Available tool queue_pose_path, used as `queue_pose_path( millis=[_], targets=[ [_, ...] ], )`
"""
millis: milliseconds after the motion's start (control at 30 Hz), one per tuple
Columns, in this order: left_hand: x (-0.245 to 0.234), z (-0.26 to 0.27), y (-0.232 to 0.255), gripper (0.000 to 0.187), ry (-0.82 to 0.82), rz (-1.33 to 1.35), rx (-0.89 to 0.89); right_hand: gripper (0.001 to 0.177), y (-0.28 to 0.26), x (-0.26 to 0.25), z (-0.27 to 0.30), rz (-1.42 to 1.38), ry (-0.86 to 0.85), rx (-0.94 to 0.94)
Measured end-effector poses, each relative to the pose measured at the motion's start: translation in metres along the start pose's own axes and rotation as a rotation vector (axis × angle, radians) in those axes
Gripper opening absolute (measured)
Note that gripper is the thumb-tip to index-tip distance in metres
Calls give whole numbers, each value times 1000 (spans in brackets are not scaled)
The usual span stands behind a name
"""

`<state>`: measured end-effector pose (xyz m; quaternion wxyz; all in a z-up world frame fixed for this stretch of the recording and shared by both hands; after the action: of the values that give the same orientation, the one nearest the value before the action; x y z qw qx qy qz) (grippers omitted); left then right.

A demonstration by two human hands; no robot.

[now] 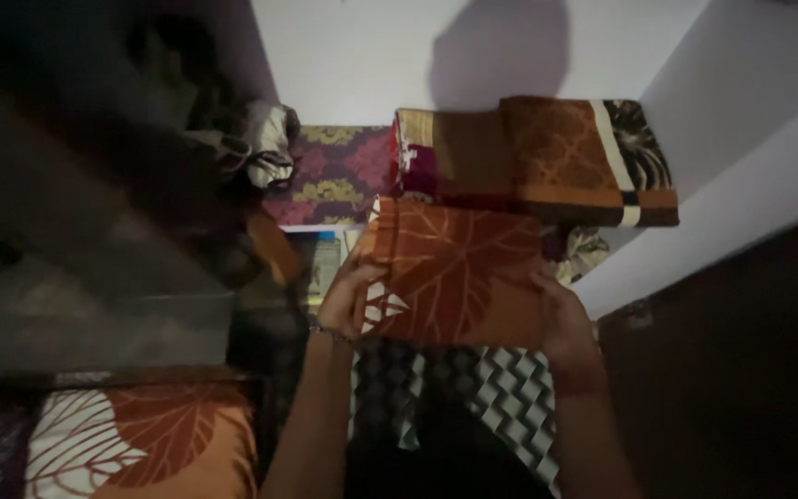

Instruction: The person folds two pieces of patterned fabric on a bed and places them on a nearby shelf. The first is an orange fabric with a leaf pattern, folded into a small rectangle and stacked. The second is a maroon and cream patchwork fabric, folded similarly and placed on top of the first.

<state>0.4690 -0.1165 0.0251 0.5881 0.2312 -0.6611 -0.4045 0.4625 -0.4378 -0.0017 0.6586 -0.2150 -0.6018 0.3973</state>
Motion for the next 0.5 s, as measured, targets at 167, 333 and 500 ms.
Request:
queue_pose_path(
  millis=[167, 333, 500],
  targets=[
    [1, -62, 6, 64, 148, -104, -169, 63, -47, 13, -54, 6, -88, 91],
    [-2, -132, 9, 56, 112, -161, 13, 65, -78, -9, -119, 3, -39, 143],
    [-25, -184, 3, 41, 237, -280, -80, 68, -89, -44, -191, 67, -353, 31]
  ],
)
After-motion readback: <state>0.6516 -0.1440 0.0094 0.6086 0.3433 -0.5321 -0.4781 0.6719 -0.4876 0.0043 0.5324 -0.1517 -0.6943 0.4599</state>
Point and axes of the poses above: each hand's wrist, its own z-axis away from the middle knuckle, its own x-axis out of the palm, y = z × x, the point moved 4 cm from there along -z, towards the middle knuckle, and after that the axes turned 12 degrees about -y, right-handed, at the moved point
